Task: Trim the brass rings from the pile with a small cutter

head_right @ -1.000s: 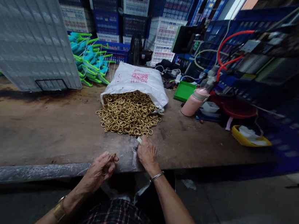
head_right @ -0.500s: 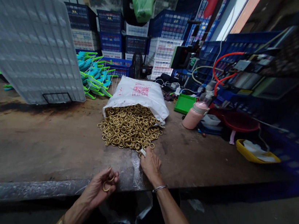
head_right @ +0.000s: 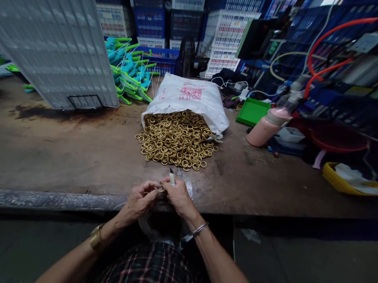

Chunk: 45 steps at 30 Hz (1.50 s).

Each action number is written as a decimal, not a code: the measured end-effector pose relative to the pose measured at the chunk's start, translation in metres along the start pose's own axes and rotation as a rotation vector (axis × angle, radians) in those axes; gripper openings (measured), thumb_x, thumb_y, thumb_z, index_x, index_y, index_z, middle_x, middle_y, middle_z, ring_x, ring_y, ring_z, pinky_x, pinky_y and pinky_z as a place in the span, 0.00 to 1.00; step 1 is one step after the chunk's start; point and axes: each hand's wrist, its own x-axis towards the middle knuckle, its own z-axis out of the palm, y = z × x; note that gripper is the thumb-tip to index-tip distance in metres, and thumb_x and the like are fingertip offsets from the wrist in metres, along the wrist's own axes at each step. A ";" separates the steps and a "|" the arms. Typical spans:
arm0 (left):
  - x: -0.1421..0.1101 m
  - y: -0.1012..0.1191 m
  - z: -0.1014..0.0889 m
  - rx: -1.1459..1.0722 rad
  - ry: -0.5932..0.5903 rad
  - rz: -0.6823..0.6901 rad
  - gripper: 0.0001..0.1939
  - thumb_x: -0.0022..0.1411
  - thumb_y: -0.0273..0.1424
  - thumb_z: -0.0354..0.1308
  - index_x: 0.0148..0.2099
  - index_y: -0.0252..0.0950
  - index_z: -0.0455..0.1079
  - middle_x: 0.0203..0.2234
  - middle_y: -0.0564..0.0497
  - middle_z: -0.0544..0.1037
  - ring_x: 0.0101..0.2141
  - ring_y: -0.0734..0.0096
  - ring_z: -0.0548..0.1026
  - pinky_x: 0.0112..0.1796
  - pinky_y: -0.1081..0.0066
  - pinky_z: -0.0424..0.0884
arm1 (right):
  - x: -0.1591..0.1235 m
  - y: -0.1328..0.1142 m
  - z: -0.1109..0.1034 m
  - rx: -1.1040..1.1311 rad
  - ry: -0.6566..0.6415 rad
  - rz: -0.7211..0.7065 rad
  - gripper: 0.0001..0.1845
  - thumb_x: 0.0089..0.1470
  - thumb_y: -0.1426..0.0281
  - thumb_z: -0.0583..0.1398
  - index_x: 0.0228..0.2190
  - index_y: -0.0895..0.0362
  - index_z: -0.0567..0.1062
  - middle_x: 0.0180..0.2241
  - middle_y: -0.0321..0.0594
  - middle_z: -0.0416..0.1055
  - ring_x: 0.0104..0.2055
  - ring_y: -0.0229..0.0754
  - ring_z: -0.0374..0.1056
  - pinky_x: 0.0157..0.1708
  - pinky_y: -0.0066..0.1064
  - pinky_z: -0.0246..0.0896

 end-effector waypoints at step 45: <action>-0.006 -0.004 -0.006 -0.434 -0.044 -0.139 0.18 0.53 0.45 0.57 0.31 0.35 0.59 0.21 0.57 0.64 0.15 0.85 0.57 0.15 0.81 0.48 | -0.015 0.016 0.005 -1.018 0.030 -0.420 0.13 0.47 0.78 0.49 0.32 0.55 0.69 0.28 0.37 0.71 0.29 0.38 0.64 0.29 0.25 0.50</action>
